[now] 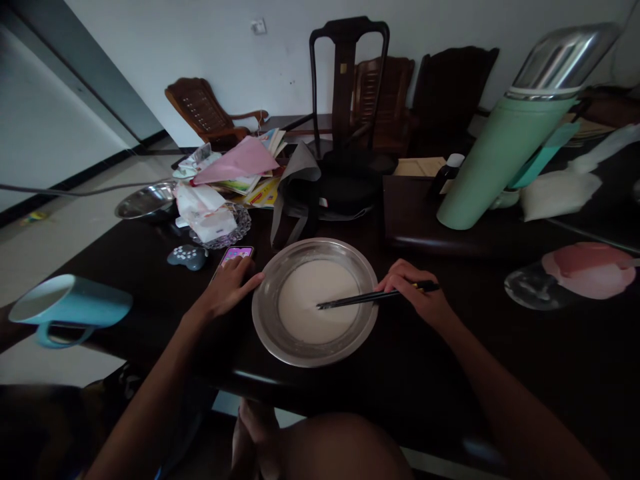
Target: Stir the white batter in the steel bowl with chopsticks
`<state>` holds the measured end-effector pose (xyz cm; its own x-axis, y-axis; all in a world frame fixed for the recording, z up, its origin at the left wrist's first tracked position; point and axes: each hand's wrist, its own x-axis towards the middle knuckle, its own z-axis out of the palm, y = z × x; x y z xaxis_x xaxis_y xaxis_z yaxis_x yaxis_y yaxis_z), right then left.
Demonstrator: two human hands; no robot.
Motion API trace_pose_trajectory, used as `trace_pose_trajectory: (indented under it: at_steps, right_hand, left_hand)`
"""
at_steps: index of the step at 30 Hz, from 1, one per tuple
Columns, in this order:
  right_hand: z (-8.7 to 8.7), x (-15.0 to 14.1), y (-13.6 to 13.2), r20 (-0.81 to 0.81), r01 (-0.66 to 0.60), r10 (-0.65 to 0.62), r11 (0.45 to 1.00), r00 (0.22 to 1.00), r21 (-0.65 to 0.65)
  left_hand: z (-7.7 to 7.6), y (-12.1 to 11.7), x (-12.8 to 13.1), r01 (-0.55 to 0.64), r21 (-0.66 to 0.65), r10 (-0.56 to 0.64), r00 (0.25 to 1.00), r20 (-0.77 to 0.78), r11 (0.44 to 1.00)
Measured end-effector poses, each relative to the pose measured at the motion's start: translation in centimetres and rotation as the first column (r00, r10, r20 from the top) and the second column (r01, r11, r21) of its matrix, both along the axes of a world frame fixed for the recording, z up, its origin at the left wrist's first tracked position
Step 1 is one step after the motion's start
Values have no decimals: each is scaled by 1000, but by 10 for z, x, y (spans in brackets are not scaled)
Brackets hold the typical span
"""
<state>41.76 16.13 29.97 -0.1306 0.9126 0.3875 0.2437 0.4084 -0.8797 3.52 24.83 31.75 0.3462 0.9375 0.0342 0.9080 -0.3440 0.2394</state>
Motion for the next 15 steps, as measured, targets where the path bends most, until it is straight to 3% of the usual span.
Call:
trace_pose_trajectory:
  at_steps: [7, 10, 15]
  right_hand:
    - [0, -3, -1, 37, -40, 40, 999, 999, 1]
    - [0, -3, -1, 19, 25, -25, 1000, 1000, -3]
    - [1, -5, -2, 28, -39, 40, 999, 999, -25]
  left_hand:
    - [1, -20, 16, -7, 68, 0, 995, 104, 998]
    - [1, -27, 21, -35, 56, 26, 988, 153, 998]
    - [1, -39, 29, -132, 81, 108, 962, 251, 988]
